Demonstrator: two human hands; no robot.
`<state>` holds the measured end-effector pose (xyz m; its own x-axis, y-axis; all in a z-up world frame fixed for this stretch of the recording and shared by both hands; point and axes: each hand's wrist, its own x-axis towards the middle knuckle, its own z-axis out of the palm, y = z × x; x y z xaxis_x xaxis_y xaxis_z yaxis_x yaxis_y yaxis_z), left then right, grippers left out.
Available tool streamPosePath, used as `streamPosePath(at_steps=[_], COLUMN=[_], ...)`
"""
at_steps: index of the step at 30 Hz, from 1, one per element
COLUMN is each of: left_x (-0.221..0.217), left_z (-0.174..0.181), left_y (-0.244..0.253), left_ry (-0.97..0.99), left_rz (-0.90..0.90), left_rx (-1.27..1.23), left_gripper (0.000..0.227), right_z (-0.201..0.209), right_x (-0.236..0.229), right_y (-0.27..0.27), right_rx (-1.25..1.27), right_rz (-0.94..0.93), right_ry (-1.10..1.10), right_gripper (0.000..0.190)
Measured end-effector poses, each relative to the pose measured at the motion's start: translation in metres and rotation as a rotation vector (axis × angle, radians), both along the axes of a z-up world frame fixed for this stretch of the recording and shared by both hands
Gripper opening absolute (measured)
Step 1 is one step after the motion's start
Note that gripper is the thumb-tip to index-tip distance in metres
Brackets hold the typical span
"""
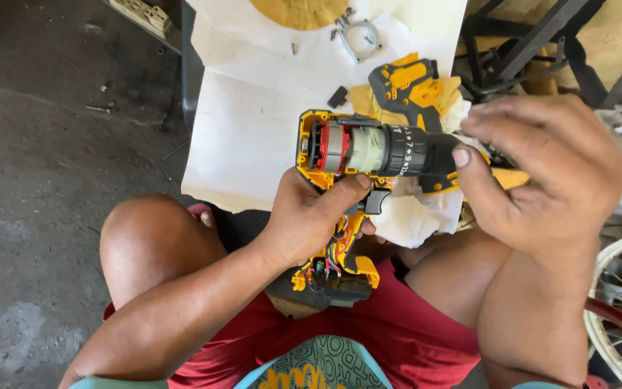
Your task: The person sits on the floor and works on a disassembled yellow and black cordless drill. They manipulate the internal motor and wiring, then reattach the black trigger mechanism to the drill body.
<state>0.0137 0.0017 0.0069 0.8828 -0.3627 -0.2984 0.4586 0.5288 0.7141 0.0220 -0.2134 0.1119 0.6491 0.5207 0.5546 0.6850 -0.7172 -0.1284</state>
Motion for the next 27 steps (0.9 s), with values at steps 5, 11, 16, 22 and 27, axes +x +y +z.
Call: streamPosePath(at_steps=[5,11,16,22,27], left_x=[0.008,0.011,0.01,0.008,0.007], left_z=[0.01,0.011,0.014,0.011,0.011], left_y=[0.004,0.005,0.005,0.007,0.006], left_ry=[0.079,0.051,0.039,-0.057,-0.102], left_rz=[0.003,0.03,0.008,-0.034,-0.079], left_rx=[0.07,0.103,0.113,0.111,0.136], left_gripper=[0.015,0.014,0.014,0.012,0.013], right_z=[0.01,0.009,0.002,0.008,0.024], right_x=[-0.014,-0.032,-0.031,-0.017,0.006], right_y=[0.012,0.034,0.032,0.03,0.039], right_rx=[-0.089,-0.489,-0.436,-0.21,-0.447], right_rz=[0.03,-0.111,-0.157,-0.006,0.034], right_ry=[0.112,0.19,0.215,0.173,-0.016], right_gripper=[0.014,0.026,0.03,0.011,0.028])
